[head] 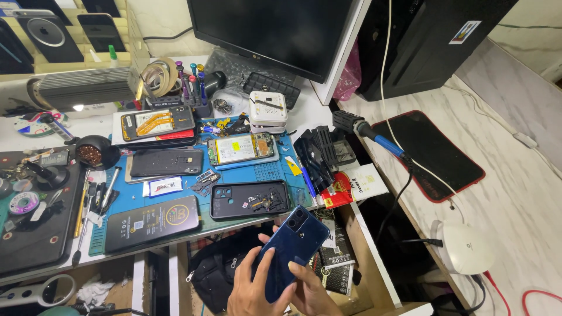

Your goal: Repairing a mobile phone by inspecting and assembling internal components

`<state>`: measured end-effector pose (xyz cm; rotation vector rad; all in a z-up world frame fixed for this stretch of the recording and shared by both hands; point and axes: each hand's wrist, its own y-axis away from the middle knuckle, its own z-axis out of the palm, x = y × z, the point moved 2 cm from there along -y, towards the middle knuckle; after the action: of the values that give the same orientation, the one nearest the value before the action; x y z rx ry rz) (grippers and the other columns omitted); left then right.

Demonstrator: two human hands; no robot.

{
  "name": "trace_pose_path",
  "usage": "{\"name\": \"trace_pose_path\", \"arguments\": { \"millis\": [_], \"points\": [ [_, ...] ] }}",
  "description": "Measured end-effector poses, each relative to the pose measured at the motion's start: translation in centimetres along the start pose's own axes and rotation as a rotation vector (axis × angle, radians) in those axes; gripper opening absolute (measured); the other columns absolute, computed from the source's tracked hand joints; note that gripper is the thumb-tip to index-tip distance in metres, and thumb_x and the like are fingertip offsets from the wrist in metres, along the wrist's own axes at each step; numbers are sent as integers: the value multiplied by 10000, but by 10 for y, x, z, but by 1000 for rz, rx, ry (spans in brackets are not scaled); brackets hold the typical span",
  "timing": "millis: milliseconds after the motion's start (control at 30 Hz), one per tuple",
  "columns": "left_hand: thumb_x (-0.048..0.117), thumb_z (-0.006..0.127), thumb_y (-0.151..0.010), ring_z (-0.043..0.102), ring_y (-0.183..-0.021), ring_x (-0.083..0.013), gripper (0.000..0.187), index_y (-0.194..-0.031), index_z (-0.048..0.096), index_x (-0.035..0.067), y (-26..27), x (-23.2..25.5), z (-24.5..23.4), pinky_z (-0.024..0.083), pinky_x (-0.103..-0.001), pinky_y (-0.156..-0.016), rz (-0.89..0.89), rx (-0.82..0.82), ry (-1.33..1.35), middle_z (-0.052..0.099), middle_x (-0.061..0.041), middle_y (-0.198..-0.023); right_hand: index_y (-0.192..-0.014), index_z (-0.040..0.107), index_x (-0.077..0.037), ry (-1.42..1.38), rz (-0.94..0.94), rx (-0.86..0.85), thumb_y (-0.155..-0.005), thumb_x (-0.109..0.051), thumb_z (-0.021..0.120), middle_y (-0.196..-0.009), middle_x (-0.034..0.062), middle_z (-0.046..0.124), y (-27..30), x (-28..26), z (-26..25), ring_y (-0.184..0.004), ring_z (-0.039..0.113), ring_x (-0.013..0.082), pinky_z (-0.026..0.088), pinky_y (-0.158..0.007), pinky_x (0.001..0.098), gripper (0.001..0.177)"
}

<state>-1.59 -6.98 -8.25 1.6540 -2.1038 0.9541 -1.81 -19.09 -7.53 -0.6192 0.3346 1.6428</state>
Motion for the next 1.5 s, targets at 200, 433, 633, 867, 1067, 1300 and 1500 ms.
{"name": "trace_pose_path", "arguments": {
  "millis": [200,433,633,867,1067,1300,1500],
  "points": [
    [517,847,-644,644,-1171,-216,767,-1360,624,355,3,-5,2,635,-397,-690,7,-11,-5,587,31,-1394,-1613,198,-135,30,7,13,-1020,-345,714,-1643,144,355,1,-2,1,-1456,440,272,389,-1186,460,813],
    [561,831,-667,668,-1140,-217,763,-1372,615,363,2,-2,2,619,-396,-730,13,-18,-72,607,27,-1379,-1597,249,-115,87,29,99,-1004,-301,702,-1611,160,423,-1,-5,7,-1426,488,286,403,-1174,460,769],
    [558,798,-676,684,-1053,-223,796,-1404,587,314,1,-1,4,603,-374,-753,133,60,-155,609,0,-1378,-1573,340,-130,-14,96,286,-921,-192,635,-1537,144,543,-2,-1,0,-1357,545,289,425,-1143,480,719],
    [583,811,-703,565,-1291,-296,949,-1528,475,257,3,-12,7,502,-441,-992,221,-93,-55,506,-104,-1509,-1541,395,-69,112,111,407,-842,-96,591,-1518,159,583,-2,-2,1,-1337,575,316,454,-1125,503,726],
    [313,757,-888,583,-1330,-335,645,-1428,524,50,-19,-46,-73,435,-428,-1142,305,-168,216,630,-156,-1402,-1518,394,-139,4,-32,368,-888,-121,625,-1506,182,523,-7,-15,-14,-1317,561,444,483,-1073,601,671],
    [249,718,-933,632,-528,-156,229,-710,686,212,70,-145,-67,539,-337,-572,145,-844,73,664,31,-570,-1498,446,-142,51,-125,619,-786,-129,601,-1472,187,547,-4,-38,-18,-1278,567,469,478,-1032,630,728],
    [505,703,-925,719,-655,-37,246,-747,713,336,80,-154,-66,530,-287,-576,-126,-1054,-78,699,109,-650,-1506,459,-128,108,-146,544,-821,-126,666,-1464,178,552,11,-48,-28,-1247,590,463,489,-1016,641,715]
  ]
}}
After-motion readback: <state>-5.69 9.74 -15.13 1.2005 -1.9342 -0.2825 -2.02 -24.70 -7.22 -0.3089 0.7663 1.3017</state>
